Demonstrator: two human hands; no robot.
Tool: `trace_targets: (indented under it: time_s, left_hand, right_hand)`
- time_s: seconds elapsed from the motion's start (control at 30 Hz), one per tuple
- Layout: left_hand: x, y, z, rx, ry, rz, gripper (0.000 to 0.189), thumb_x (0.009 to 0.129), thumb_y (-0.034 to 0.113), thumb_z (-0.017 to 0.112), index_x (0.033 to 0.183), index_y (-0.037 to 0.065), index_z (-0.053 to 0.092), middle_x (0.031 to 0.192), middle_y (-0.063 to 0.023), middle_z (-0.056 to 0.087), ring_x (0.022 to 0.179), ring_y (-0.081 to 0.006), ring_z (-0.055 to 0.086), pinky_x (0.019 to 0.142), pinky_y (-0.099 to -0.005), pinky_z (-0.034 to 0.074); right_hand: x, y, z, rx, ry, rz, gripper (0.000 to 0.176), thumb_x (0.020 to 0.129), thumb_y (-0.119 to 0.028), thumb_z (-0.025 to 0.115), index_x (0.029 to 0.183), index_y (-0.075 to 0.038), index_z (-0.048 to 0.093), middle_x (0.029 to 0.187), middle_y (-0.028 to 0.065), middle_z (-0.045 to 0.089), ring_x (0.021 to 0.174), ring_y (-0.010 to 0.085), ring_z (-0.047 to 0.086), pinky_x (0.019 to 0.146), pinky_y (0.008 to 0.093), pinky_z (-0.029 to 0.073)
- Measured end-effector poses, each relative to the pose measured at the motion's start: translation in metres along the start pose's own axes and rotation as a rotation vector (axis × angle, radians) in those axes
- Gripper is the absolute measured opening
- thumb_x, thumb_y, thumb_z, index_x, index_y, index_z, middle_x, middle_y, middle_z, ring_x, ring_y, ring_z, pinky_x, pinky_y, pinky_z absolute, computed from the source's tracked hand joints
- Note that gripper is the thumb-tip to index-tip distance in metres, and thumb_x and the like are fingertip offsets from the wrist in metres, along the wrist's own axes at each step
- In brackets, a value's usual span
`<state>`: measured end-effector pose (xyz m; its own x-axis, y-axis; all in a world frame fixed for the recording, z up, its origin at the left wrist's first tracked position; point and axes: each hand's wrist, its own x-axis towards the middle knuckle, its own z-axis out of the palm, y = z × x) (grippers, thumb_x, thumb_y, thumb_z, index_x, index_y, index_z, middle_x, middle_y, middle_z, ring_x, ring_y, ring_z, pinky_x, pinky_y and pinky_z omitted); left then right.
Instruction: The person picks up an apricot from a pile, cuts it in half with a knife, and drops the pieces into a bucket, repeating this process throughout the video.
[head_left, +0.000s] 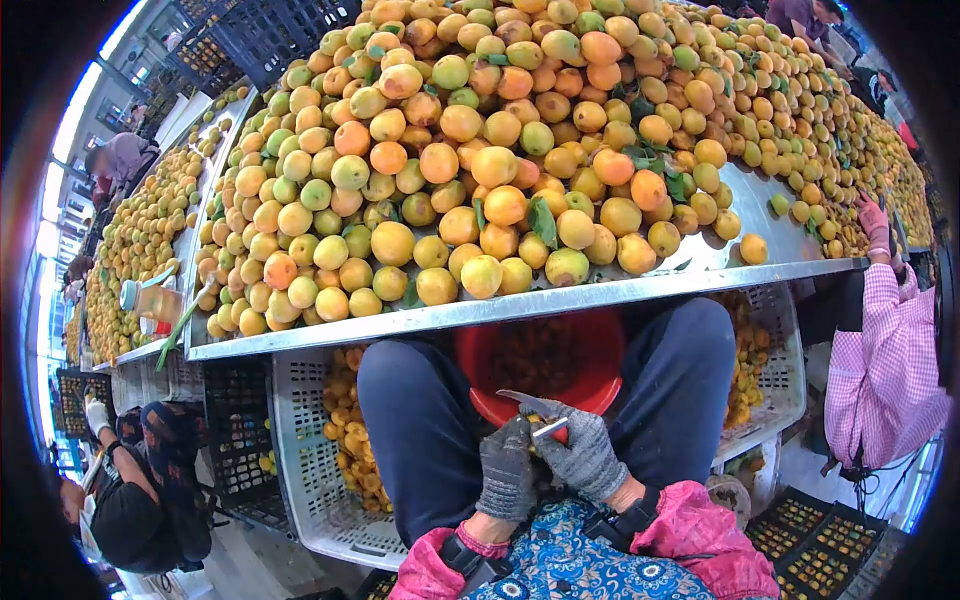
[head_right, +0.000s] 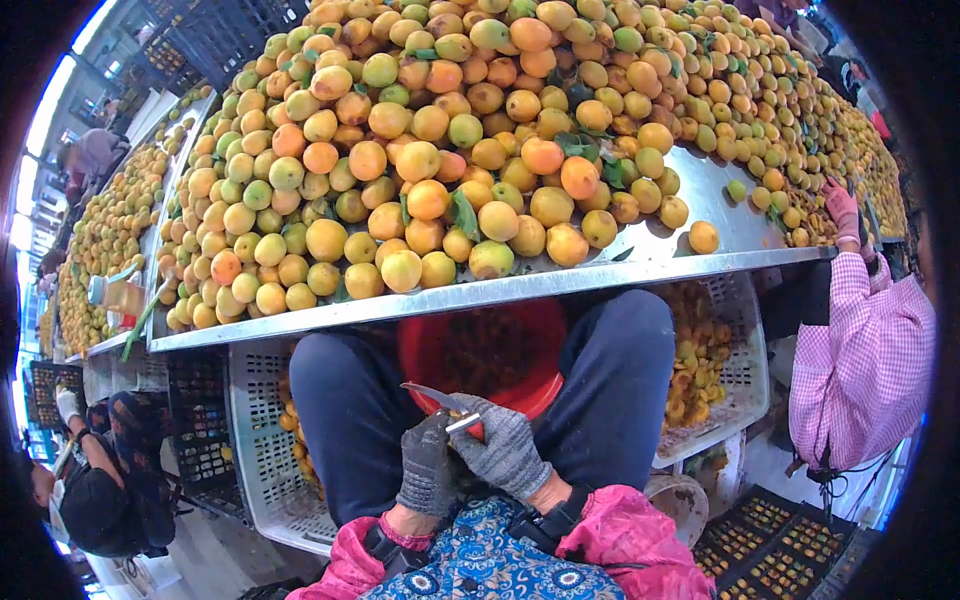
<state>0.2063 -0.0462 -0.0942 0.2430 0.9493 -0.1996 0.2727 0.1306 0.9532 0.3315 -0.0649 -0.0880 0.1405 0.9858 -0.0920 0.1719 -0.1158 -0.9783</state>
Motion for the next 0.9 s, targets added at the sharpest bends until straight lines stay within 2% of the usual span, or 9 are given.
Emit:
trace_targets:
  time_s: [0.1,0.2,0.3,0.4,0.47,0.53,0.6,0.7,0.9]
  left_hand:
    - [-0.004,-0.011,0.002,-0.363,0.003,-0.219,0.023,0.082,0.010,0.059,0.103,0.001,0.062,0.086,-0.0183,0.066,0.081,-0.0302,0.066,0.069,-0.0345,0.052]
    - [-0.005,-0.015,0.006,-0.140,0.067,0.066,0.024,0.085,0.012,0.059,0.106,0.001,0.060,0.089,-0.0146,0.066,0.081,-0.0262,0.066,0.069,-0.0330,0.051]
    - [0.000,-0.015,0.000,-0.057,-0.015,-0.028,0.022,0.090,0.016,0.056,0.106,0.001,0.059,0.092,-0.0079,0.066,0.079,-0.0190,0.064,0.069,-0.0324,0.051]
    - [0.002,-0.001,-0.005,0.427,-0.036,0.244,0.027,0.097,0.019,0.047,0.109,-0.001,0.060,0.098,-0.0074,0.066,0.085,-0.0154,0.061,0.075,-0.0315,0.049]
    - [0.006,0.005,0.005,-0.592,0.055,-0.245,0.033,0.100,0.025,0.043,0.115,0.001,0.059,0.104,-0.0073,0.065,0.091,-0.0151,0.060,0.080,-0.0305,0.048]
    - [0.009,0.008,0.003,-0.571,0.039,-0.210,0.036,0.100,0.028,0.041,0.118,0.001,0.058,0.106,-0.0092,0.065,0.095,-0.0154,0.059,0.084,-0.0296,0.047]
    - [0.012,0.007,0.002,-0.287,0.123,-0.016,0.036,0.101,0.027,0.040,0.118,0.001,0.057,0.106,-0.0088,0.064,0.097,-0.0153,0.059,0.085,-0.0297,0.046]
    - [0.009,0.004,0.007,-0.467,0.130,-0.126,0.034,0.100,0.025,0.041,0.119,0.002,0.056,0.106,-0.0090,0.063,0.098,-0.0159,0.059,0.086,-0.0301,0.046]
    - [0.003,0.003,0.004,-0.328,0.112,-0.013,0.031,0.099,0.021,0.042,0.120,0.001,0.055,0.106,-0.0099,0.063,0.097,-0.0163,0.060,0.085,-0.0312,0.047]
  right_hand:
    - [0.001,0.004,0.003,-0.053,-0.007,0.012,0.040,0.079,-0.018,0.070,0.114,-0.001,0.060,0.098,0.0204,0.066,0.092,0.0342,0.066,0.079,0.0376,0.052]
    - [0.002,0.001,0.005,-0.043,0.027,-0.044,0.035,0.082,-0.013,0.062,0.115,-0.002,0.061,0.099,0.0172,0.067,0.090,0.0294,0.067,0.078,0.0343,0.052]
    - [0.003,-0.004,0.004,-0.027,0.042,-0.042,0.031,0.085,-0.014,0.062,0.114,-0.002,0.061,0.098,0.0123,0.068,0.086,0.0242,0.068,0.076,0.0325,0.052]
    - [0.007,-0.004,0.003,0.122,0.081,0.014,0.033,0.086,-0.018,0.065,0.114,-0.003,0.061,0.095,0.0139,0.068,0.086,0.0234,0.068,0.076,0.0322,0.052]
    - [0.007,-0.006,-0.002,0.203,0.089,0.193,0.033,0.087,-0.018,0.066,0.116,-0.004,0.060,0.100,0.0106,0.067,0.086,0.0137,0.065,0.076,0.0294,0.052]
    - [0.008,-0.012,-0.003,0.335,0.197,0.230,0.035,0.085,-0.017,0.068,0.116,-0.004,0.059,0.104,0.0096,0.065,0.088,0.0089,0.061,0.075,0.0280,0.052]
    - [0.006,-0.016,-0.001,0.262,0.157,0.146,0.039,0.082,-0.018,0.072,0.116,-0.004,0.059,0.104,0.0112,0.065,0.090,0.0134,0.063,0.076,0.0298,0.052]
    - [0.002,-0.006,0.004,-0.121,0.141,0.127,0.046,0.077,-0.027,0.077,0.114,-0.005,0.060,0.103,0.0150,0.064,0.090,0.0283,0.066,0.077,0.0357,0.052]
    - [-0.001,-0.002,0.001,-0.062,0.065,0.122,0.040,0.079,-0.028,0.074,0.110,-0.004,0.062,0.091,0.0171,0.067,0.084,0.0328,0.067,0.072,0.0368,0.052]
